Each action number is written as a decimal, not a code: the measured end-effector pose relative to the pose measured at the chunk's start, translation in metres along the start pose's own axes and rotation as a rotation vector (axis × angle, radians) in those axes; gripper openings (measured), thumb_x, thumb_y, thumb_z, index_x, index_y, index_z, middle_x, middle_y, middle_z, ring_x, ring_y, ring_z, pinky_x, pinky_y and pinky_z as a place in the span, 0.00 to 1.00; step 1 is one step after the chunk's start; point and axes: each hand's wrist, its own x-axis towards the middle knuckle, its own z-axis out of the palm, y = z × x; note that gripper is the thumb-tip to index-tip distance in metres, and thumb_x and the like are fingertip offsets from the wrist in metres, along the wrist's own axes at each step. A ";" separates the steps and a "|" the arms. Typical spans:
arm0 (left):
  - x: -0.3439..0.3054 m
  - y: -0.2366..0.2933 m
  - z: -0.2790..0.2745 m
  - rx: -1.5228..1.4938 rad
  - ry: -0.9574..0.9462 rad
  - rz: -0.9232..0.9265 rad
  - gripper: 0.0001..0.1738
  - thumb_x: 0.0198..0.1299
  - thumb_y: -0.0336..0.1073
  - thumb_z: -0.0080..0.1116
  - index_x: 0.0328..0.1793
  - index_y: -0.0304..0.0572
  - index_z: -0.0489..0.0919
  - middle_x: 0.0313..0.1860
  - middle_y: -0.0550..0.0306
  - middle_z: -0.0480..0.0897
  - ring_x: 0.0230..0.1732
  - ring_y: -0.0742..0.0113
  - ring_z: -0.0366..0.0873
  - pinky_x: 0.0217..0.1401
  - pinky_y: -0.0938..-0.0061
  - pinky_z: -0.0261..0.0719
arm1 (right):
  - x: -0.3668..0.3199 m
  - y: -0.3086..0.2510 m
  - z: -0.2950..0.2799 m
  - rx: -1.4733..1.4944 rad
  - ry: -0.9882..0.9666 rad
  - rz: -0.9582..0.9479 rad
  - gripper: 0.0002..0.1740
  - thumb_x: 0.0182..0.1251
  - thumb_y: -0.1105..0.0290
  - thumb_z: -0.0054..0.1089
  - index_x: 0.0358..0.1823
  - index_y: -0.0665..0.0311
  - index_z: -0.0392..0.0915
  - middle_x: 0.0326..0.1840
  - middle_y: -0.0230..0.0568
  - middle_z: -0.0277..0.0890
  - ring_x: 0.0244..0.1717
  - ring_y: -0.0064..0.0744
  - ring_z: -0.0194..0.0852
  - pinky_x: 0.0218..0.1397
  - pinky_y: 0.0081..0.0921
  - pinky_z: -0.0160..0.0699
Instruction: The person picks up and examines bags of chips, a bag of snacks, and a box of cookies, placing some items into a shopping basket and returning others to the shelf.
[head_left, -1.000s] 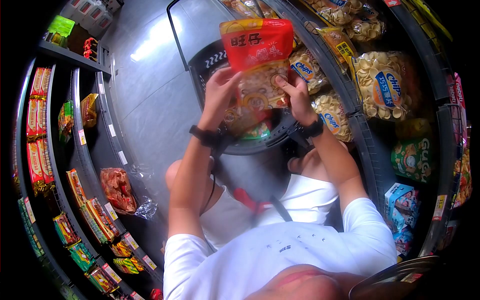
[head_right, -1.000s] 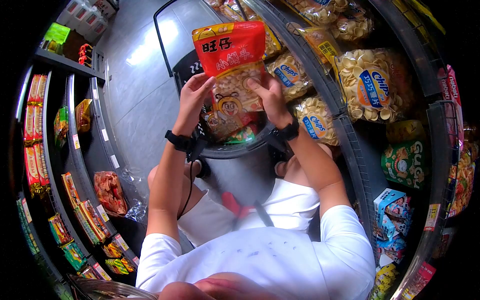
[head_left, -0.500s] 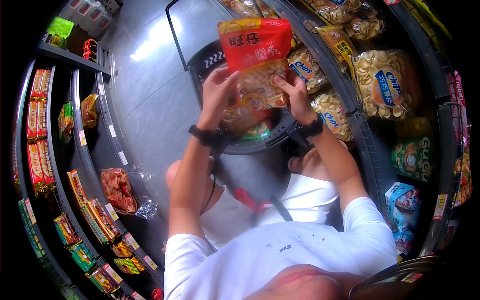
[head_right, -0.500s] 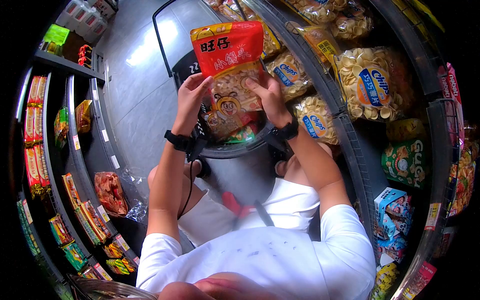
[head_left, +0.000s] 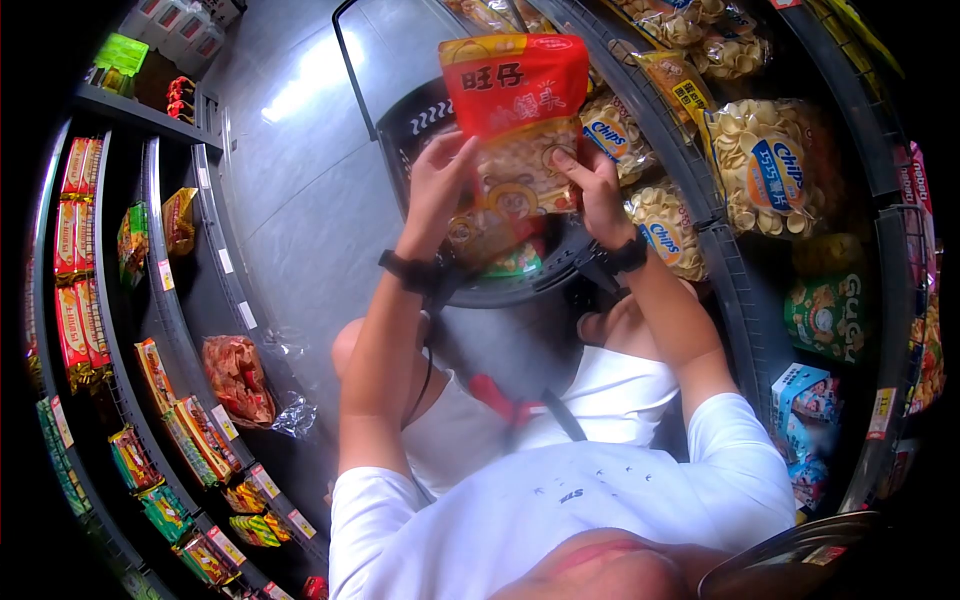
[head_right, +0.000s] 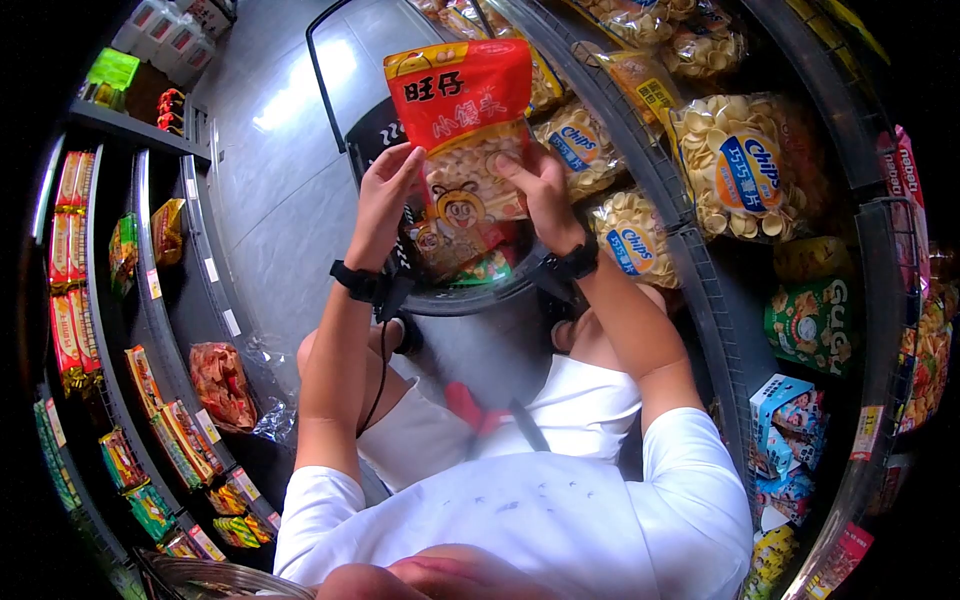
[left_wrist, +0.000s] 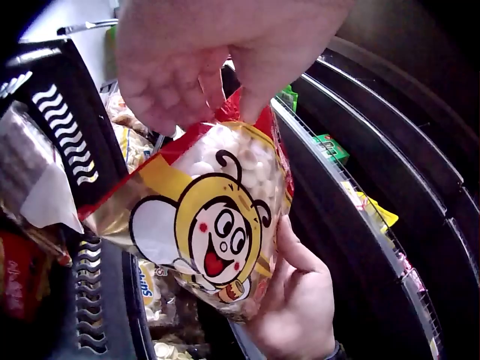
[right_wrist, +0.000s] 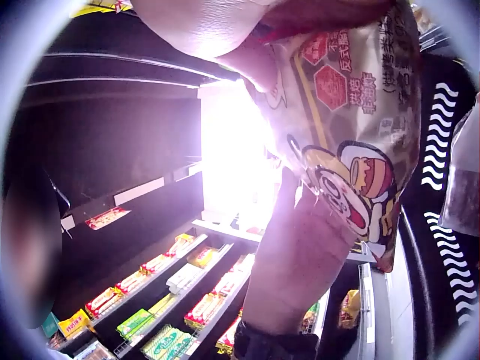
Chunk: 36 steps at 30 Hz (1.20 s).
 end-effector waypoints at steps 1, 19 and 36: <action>0.000 -0.001 0.000 -0.001 -0.013 -0.016 0.22 0.69 0.45 0.62 0.62 0.38 0.77 0.53 0.61 0.83 0.51 0.78 0.78 0.52 0.80 0.77 | 0.000 0.000 0.000 0.004 0.006 0.003 0.22 0.69 0.60 0.63 0.59 0.64 0.75 0.51 0.35 0.80 0.47 0.22 0.80 0.39 0.16 0.82; -0.007 -0.018 0.014 -0.052 -0.211 0.008 0.19 0.70 0.37 0.62 0.60 0.34 0.74 0.53 0.58 0.83 0.51 0.74 0.81 0.55 0.77 0.79 | 0.000 0.010 0.002 -0.182 -0.039 -0.030 0.24 0.66 0.63 0.64 0.58 0.72 0.75 0.53 0.44 0.81 0.53 0.33 0.78 0.61 0.31 0.74; 0.005 -0.054 -0.009 0.133 -0.102 0.122 0.20 0.66 0.33 0.66 0.60 0.35 0.73 0.52 0.57 0.82 0.52 0.72 0.78 0.57 0.77 0.76 | 0.002 0.029 -0.004 -0.294 -0.137 0.056 0.30 0.57 0.68 0.68 0.60 0.72 0.71 0.52 0.52 0.81 0.51 0.42 0.82 0.53 0.34 0.81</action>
